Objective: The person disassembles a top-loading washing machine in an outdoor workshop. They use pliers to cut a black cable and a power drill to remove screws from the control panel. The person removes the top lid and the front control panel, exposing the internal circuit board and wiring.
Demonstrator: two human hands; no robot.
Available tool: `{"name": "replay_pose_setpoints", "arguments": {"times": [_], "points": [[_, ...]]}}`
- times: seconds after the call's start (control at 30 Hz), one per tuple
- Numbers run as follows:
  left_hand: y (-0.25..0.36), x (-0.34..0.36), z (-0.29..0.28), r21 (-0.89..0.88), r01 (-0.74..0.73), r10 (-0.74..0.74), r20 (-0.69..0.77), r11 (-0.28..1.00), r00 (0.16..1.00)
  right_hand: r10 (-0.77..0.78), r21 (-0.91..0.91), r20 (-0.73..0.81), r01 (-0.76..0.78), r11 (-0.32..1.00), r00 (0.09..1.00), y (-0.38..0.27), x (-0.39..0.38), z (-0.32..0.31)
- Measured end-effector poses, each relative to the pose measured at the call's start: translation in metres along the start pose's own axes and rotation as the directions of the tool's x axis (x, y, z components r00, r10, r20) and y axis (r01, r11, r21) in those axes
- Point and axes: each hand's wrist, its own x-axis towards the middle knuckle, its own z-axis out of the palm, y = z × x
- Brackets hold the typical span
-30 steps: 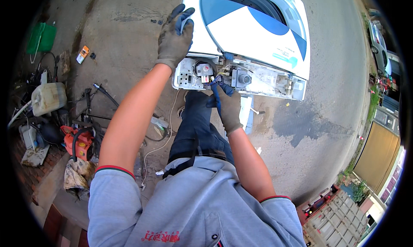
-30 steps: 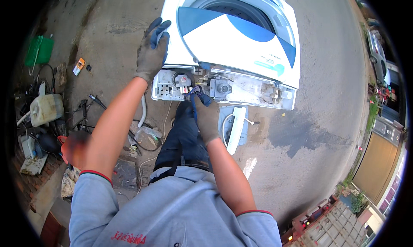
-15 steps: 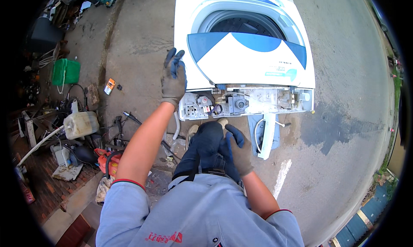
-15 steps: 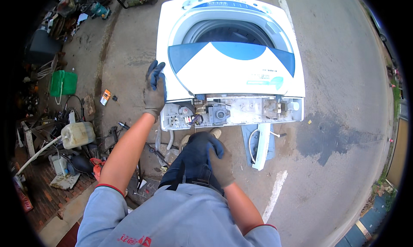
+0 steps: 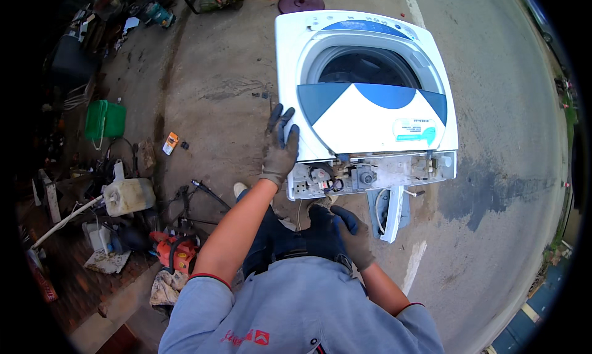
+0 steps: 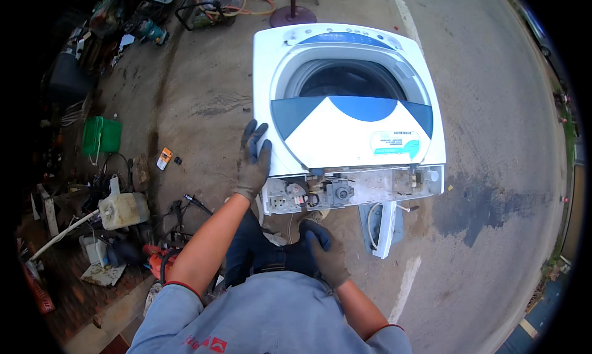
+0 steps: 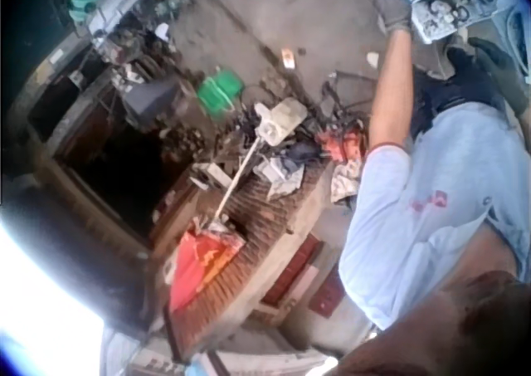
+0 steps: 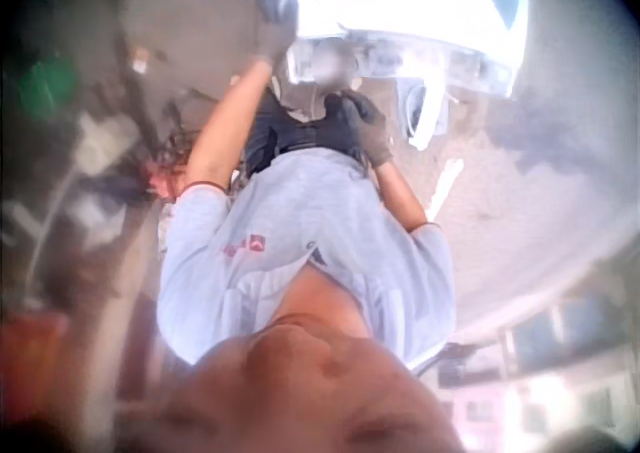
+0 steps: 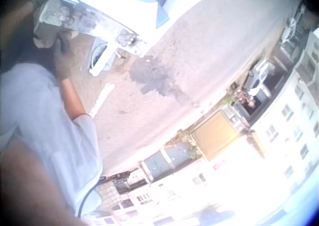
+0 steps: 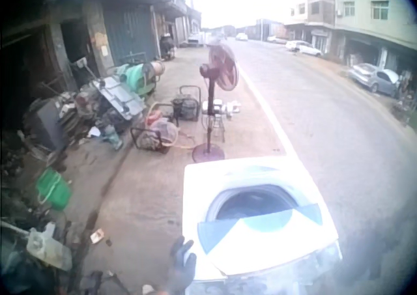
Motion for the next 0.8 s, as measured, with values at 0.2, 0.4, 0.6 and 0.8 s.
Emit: {"name": "replay_pose_setpoints", "arguments": {"times": [0.2, 0.4, 0.6, 0.8], "points": [[-0.04, -0.018, -0.076, -0.018, -0.01, 0.011, 0.026, 1.0, 1.0, -0.014, -0.094, 0.054, 0.019, 0.995, 0.998, -0.024, 0.034, 0.081], [-0.152, -0.022, -0.177, 0.017, 0.289, -0.285, 0.217, 0.957, 0.934, 0.0, -0.146, -0.009, -0.001, 0.989, 1.0, -0.053, 0.087, 0.199], [-0.176, 0.029, -0.302, -0.342, 0.542, -0.436, 0.342, 0.767, 0.832, -0.002, -0.109, 0.013, 0.004, 0.994, 1.0, -0.108, 0.166, 0.349], [-0.153, 0.149, -0.361, -0.759, 0.608, -0.203, 0.65, -0.234, 0.733, -0.117, -0.109, 0.201, 0.141, 0.984, 0.973, -0.163, 0.28, 0.48]]}}
